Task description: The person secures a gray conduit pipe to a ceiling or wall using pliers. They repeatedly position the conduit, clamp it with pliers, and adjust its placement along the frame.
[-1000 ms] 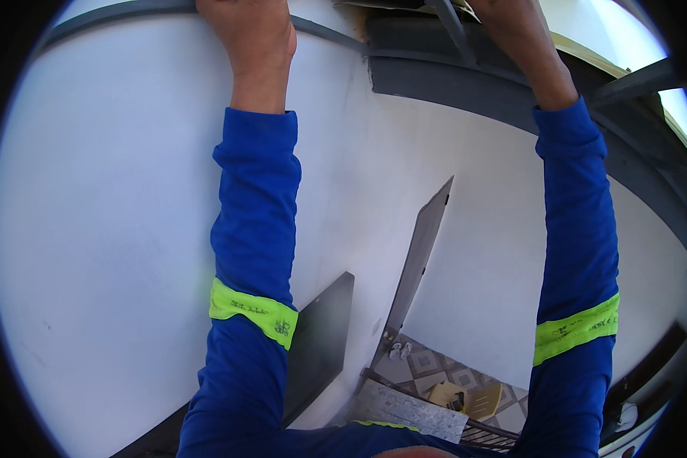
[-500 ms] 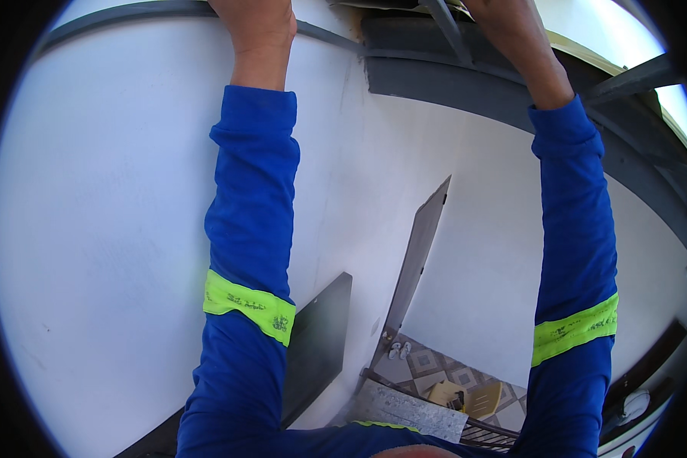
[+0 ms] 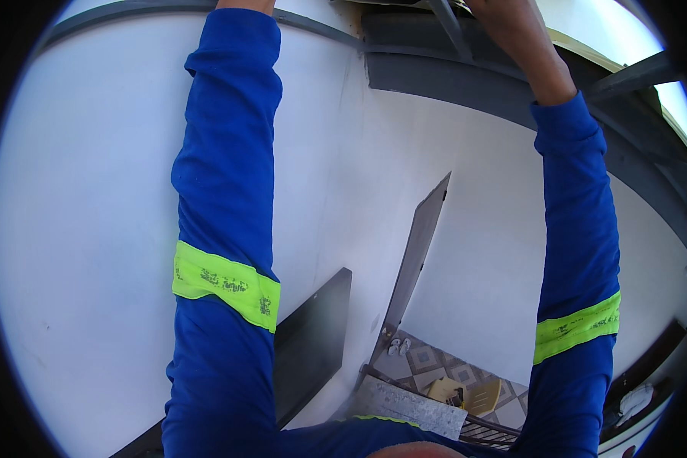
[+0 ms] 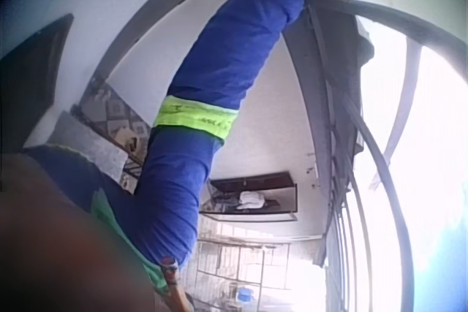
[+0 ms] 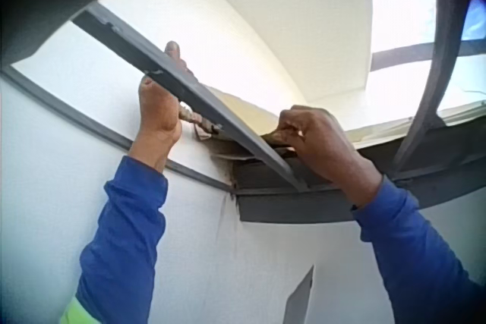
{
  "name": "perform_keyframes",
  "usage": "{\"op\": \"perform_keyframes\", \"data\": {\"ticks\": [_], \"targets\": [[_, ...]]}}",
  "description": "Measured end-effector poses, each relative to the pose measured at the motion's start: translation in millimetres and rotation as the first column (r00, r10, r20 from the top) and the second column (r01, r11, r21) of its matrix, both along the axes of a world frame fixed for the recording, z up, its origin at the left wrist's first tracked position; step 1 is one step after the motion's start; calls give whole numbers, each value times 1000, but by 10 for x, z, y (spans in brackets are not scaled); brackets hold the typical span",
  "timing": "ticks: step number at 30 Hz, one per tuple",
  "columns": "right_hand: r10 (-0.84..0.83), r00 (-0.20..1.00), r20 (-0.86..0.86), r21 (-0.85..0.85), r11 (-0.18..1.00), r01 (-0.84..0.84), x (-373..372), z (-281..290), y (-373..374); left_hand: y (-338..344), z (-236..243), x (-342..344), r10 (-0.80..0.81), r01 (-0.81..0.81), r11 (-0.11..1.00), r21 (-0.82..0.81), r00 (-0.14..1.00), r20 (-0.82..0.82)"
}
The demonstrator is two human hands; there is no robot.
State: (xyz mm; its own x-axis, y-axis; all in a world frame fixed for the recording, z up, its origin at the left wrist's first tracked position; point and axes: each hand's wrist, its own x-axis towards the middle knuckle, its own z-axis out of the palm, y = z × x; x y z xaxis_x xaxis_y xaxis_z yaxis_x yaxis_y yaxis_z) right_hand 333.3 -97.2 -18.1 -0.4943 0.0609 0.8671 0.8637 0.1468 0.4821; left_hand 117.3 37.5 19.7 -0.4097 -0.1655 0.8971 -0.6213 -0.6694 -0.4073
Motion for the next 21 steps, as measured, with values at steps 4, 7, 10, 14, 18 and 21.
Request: {"op": "perform_keyframes", "data": {"ticks": [4,7,10,14,18,21], "targets": [[4,999,38,29,1000,-5,5,64,-11,21,336,-119,37,-32,999,20,958,-284],[19,1000,25,42,999,-20,19,119,-6,32,391,-164,-97,20,981,-192,912,-398],[44,999,-1,34,998,-44,44,110,-1,76,143,-155,83,-87,996,-9,973,-216],[49,999,-2,53,997,-49,20,58,13,147,-309,-30,144,-143,989,35,989,-30],[11,999,-48,13,1000,-11,-4,40,-9,149,-410,22,-11,12,996,-84,1000,14],[17,999,-44,12,1000,-16,-5,45,-8,77,-295,-54,-164,158,967,-201,986,-17]]}}
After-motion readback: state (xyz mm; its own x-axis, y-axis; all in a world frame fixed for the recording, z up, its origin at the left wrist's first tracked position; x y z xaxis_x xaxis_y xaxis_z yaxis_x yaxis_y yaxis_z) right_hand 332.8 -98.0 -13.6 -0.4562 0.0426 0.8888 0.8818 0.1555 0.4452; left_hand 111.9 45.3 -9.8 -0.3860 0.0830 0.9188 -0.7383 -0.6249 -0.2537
